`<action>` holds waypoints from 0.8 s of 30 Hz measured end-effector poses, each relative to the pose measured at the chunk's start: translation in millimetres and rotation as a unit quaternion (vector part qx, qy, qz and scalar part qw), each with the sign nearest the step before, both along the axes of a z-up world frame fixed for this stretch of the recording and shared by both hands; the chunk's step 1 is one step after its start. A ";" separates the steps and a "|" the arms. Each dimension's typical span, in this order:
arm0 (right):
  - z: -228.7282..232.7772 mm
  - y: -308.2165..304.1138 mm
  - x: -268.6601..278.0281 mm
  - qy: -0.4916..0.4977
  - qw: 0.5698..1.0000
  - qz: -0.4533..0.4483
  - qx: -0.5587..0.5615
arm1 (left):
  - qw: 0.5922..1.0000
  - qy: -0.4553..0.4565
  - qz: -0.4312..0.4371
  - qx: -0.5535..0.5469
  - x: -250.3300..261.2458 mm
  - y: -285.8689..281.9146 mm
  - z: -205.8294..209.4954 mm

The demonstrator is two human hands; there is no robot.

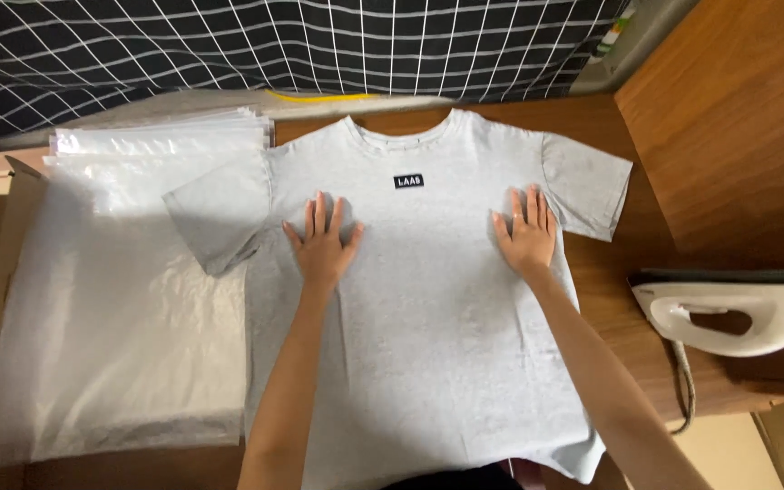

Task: The person packs a pink shirt into a box, then takes a grey t-shirt from a rack, irons it on a table, and folds it.

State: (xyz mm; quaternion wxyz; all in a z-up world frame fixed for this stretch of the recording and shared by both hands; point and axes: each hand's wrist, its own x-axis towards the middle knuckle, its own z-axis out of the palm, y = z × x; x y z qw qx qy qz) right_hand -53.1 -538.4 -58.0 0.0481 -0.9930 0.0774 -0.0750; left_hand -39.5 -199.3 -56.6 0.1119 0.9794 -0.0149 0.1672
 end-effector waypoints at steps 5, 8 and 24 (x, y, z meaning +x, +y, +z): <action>-21.6 63.4 1.2 -0.181 0.977 0.109 -0.004 | 0.996 -0.085 0.007 0.028 0.2 -34.0 -30.1; -14.5 124.8 -14.5 -0.153 0.963 0.213 0.069 | 0.992 -0.118 -0.026 0.044 -24.4 -59.2 -17.4; -13.3 73.3 -48.1 -0.161 0.976 0.142 0.036 | 0.995 -0.082 -0.037 0.039 -73.1 -23.5 -15.6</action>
